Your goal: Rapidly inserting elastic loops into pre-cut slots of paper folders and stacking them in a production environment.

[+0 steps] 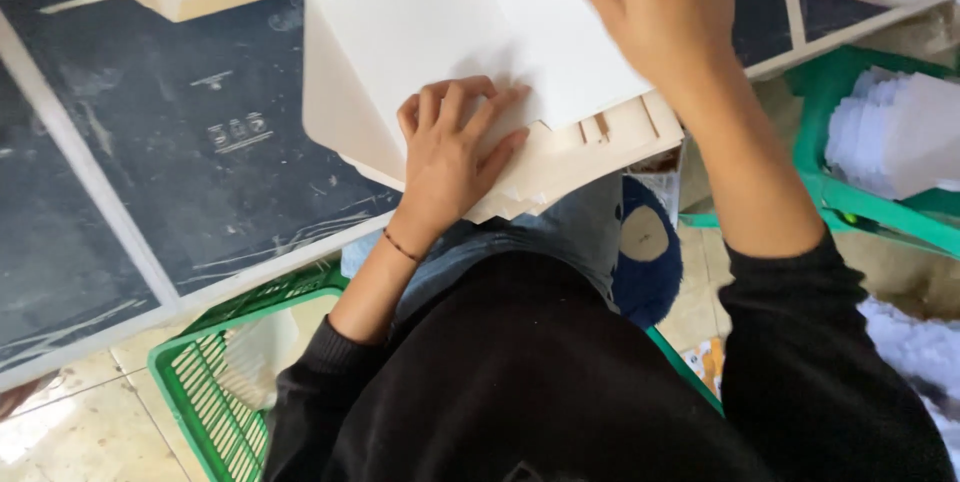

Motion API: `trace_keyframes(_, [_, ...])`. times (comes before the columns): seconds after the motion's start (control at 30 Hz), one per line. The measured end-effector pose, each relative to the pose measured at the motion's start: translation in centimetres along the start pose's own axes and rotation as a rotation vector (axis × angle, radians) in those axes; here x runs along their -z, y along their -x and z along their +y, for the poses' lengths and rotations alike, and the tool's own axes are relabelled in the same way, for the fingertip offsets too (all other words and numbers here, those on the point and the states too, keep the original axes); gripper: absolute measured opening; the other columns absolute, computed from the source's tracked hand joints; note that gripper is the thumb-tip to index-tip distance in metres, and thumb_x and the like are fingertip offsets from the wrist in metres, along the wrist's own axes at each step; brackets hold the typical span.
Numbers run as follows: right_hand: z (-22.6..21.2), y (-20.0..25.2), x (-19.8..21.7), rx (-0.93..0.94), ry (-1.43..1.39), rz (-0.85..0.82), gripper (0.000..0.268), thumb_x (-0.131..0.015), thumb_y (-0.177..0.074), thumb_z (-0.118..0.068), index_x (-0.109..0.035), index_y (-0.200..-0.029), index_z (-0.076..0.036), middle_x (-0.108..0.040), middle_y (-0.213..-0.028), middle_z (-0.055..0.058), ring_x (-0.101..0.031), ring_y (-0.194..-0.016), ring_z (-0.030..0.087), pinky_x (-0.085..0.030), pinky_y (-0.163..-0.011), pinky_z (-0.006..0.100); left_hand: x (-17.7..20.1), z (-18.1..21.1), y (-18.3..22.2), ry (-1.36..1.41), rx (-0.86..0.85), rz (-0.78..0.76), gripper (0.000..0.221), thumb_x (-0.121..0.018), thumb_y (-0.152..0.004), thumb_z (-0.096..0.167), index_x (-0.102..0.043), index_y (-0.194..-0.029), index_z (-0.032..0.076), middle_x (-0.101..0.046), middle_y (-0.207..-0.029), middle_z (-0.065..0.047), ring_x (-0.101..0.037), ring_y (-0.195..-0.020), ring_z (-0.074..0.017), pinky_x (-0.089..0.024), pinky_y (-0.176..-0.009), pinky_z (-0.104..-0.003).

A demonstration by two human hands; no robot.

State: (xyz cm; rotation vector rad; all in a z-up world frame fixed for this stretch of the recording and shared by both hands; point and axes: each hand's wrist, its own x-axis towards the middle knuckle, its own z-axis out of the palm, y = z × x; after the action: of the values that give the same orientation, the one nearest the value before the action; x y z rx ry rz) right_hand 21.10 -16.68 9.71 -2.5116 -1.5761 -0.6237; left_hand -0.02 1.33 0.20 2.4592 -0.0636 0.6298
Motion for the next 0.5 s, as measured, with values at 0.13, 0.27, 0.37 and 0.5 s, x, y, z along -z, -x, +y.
trace_keyframes(0.13, [-4.1,5.3,4.0,0.039,0.138,-0.237,0.036,-0.085,-0.118,-0.025,-0.076,-0.151,-0.036,-0.051,-0.086,-0.005,-0.044,-0.056,0.012,-0.040,-0.042,0.025,0.0,0.1,-0.3,0.001,-0.009,0.004,0.039,-0.072,-0.114,0.040,-0.064,-0.148,0.024,-0.060,-0.133,-0.004,-0.055,-0.113,-0.0323,-0.038,-0.100,-0.047])
trace_keyframes(0.27, [-6.5,10.0,5.0,0.033,0.265,-0.260,0.042,-0.086,-0.115,-0.030,-0.073,-0.153,-0.040,-0.055,-0.088,-0.009,-0.054,-0.056,0.009,-0.041,-0.034,0.028,-0.2,-0.1,-0.3,-0.048,-0.018,0.004,0.040,-0.074,-0.113,0.042,-0.066,-0.147,0.024,-0.061,-0.132,-0.005,-0.056,-0.111,-0.0321,-0.039,-0.097,-0.047])
trace_keyframes(0.37, [-7.0,11.4,5.0,0.080,0.327,-0.254,0.051,-0.093,-0.107,-0.037,-0.070,-0.152,-0.040,-0.052,-0.098,-0.008,-0.057,-0.070,0.007,-0.053,-0.045,0.030,-0.3,-0.1,-0.3,-0.067,-0.022,0.014,0.039,-0.076,-0.112,0.042,-0.068,-0.145,0.024,-0.061,-0.130,-0.003,-0.056,-0.111,-0.0311,-0.039,-0.098,-0.046])
trace_keyframes(0.5, [-7.4,11.6,4.6,0.086,0.348,-0.272,0.059,-0.093,-0.107,-0.044,-0.064,-0.158,-0.040,-0.053,-0.099,-0.008,-0.056,-0.070,0.007,-0.046,-0.042,0.029,-0.3,0.0,-0.3,-0.075,-0.031,0.028,0.038,-0.077,-0.112,0.041,-0.069,-0.143,0.021,-0.061,-0.130,-0.005,-0.056,-0.111,-0.0322,-0.039,-0.097,-0.047])
